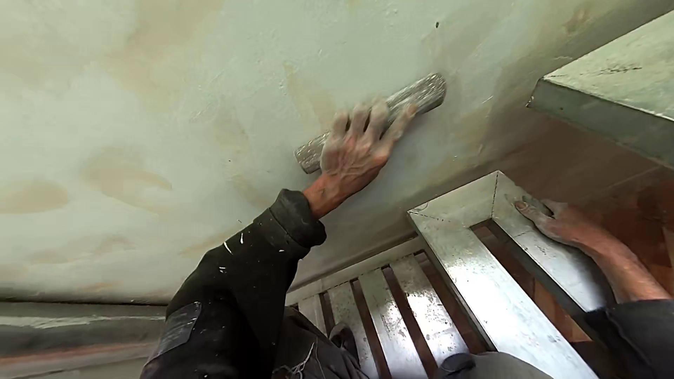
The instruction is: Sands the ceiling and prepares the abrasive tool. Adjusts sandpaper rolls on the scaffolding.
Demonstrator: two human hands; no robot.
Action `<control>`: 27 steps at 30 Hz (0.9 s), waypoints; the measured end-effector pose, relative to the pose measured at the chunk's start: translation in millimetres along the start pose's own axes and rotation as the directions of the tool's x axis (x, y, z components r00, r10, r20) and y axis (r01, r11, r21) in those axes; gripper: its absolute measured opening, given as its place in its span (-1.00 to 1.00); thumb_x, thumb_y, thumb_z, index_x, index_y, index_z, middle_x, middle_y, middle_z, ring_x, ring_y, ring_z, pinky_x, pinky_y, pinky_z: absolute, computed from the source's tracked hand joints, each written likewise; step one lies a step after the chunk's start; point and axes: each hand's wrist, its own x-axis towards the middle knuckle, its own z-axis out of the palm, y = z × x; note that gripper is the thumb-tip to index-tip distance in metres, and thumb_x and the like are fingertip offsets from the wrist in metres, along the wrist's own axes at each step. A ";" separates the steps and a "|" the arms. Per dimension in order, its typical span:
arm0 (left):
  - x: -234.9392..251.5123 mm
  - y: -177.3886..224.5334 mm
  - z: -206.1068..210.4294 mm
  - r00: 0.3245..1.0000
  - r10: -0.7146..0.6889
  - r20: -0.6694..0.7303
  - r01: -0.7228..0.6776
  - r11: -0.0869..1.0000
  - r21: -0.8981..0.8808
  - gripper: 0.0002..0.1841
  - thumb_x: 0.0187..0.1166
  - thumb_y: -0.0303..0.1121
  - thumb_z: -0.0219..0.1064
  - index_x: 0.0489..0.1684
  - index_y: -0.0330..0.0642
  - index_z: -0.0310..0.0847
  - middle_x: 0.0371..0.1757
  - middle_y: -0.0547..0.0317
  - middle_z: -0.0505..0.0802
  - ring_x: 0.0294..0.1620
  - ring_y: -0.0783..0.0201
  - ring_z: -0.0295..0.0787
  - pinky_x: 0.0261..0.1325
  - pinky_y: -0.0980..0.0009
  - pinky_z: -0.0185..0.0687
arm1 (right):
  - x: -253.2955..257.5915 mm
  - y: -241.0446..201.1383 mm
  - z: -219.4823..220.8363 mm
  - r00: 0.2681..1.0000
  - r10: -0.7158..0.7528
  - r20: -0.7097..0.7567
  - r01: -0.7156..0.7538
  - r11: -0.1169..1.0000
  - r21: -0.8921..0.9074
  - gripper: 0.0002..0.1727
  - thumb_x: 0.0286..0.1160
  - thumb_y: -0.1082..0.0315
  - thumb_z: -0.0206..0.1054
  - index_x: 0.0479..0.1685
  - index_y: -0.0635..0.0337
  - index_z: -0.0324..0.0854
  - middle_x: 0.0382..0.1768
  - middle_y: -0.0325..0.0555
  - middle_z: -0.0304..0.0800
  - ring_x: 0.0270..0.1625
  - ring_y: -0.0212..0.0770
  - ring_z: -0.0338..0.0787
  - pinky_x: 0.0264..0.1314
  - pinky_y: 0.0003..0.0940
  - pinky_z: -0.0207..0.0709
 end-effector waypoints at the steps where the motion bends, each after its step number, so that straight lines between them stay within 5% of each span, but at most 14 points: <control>1: 1.3 -1.8 -2.7 0.999 0.014 0.028 -0.013 1.000 -0.027 -0.51 0.70 -0.41 0.15 0.57 0.27 0.58 0.18 -0.13 0.81 0.13 -0.10 0.70 0.11 0.09 0.42 | 4.1 0.6 -1.9 1.000 -0.002 0.015 0.002 1.000 0.018 -0.20 0.67 -0.27 0.12 0.16 0.48 0.64 0.05 0.60 0.69 0.21 0.54 0.66 0.24 0.57 0.33; 4: -69.1 -35.0 -35.3 0.990 -0.021 0.136 0.030 0.997 -0.065 -0.51 0.68 -0.35 0.23 0.61 0.22 0.53 0.33 -0.17 0.75 0.26 -0.13 0.69 0.28 0.00 0.48 | 7.0 3.9 -3.2 0.997 0.039 0.063 -0.046 0.991 0.129 -0.14 0.61 -0.34 0.14 0.14 0.48 0.66 0.10 0.58 0.69 0.25 0.49 0.65 0.30 0.55 0.31; 7: -123.5 -65.1 -48.0 0.995 -0.017 0.102 0.023 0.998 -0.056 -0.58 0.60 -0.26 0.36 0.46 0.12 0.63 0.25 -0.21 0.71 0.18 -0.19 0.63 0.22 -0.04 0.43 | 13.6 3.2 -2.1 0.988 0.070 0.139 -0.099 0.972 0.215 -0.11 0.56 -0.36 0.17 0.21 0.48 0.62 0.18 0.56 0.65 0.30 0.44 0.62 0.34 0.50 0.30; 13: 18.2 -3.2 7.0 0.990 0.129 0.052 -0.123 0.988 -0.096 -0.59 0.67 -0.31 0.20 0.46 0.20 0.68 0.02 -0.18 0.81 0.04 -0.15 0.72 0.14 0.02 0.48 | 19.3 4.9 -2.1 0.978 0.115 0.174 -0.150 0.967 0.204 -0.05 0.48 -0.48 0.14 0.22 0.39 0.64 0.23 0.48 0.66 0.35 0.35 0.62 0.38 0.45 0.32; 16: -13.0 -21.3 -19.9 0.979 0.097 0.178 -0.066 0.983 -0.169 -0.55 0.71 -0.31 0.19 0.58 0.19 0.58 0.15 -0.24 0.79 0.21 -0.19 0.71 0.31 -0.04 0.50 | 6.9 -6.3 -9.8 0.974 0.131 0.184 -0.164 0.970 0.179 -0.09 0.52 -0.48 0.09 0.21 0.33 0.65 0.19 0.37 0.68 0.26 0.16 0.65 0.34 0.27 0.37; 20: -109.4 -67.9 -51.1 0.994 -0.006 0.107 0.017 0.995 -0.093 -0.59 0.59 -0.23 0.39 0.42 0.04 0.66 0.07 -0.25 0.72 0.05 -0.20 0.63 0.13 -0.04 0.44 | 16.3 -2.1 -4.8 0.978 0.096 0.186 -0.131 0.974 0.184 -0.04 0.55 -0.45 0.07 0.25 0.45 0.61 0.26 0.54 0.62 0.39 0.40 0.58 0.41 0.46 0.28; 27: 25.2 -2.2 9.6 0.993 0.115 0.008 -0.113 0.983 -0.145 -0.58 0.68 -0.26 0.24 0.51 0.14 0.65 0.04 -0.24 0.79 0.10 -0.19 0.69 0.18 0.01 0.47 | 4.7 -3.1 -6.7 0.986 0.064 0.157 -0.098 0.971 0.218 -0.18 0.67 -0.30 0.08 0.39 0.37 0.59 0.35 0.45 0.60 0.47 0.31 0.54 0.50 0.38 0.25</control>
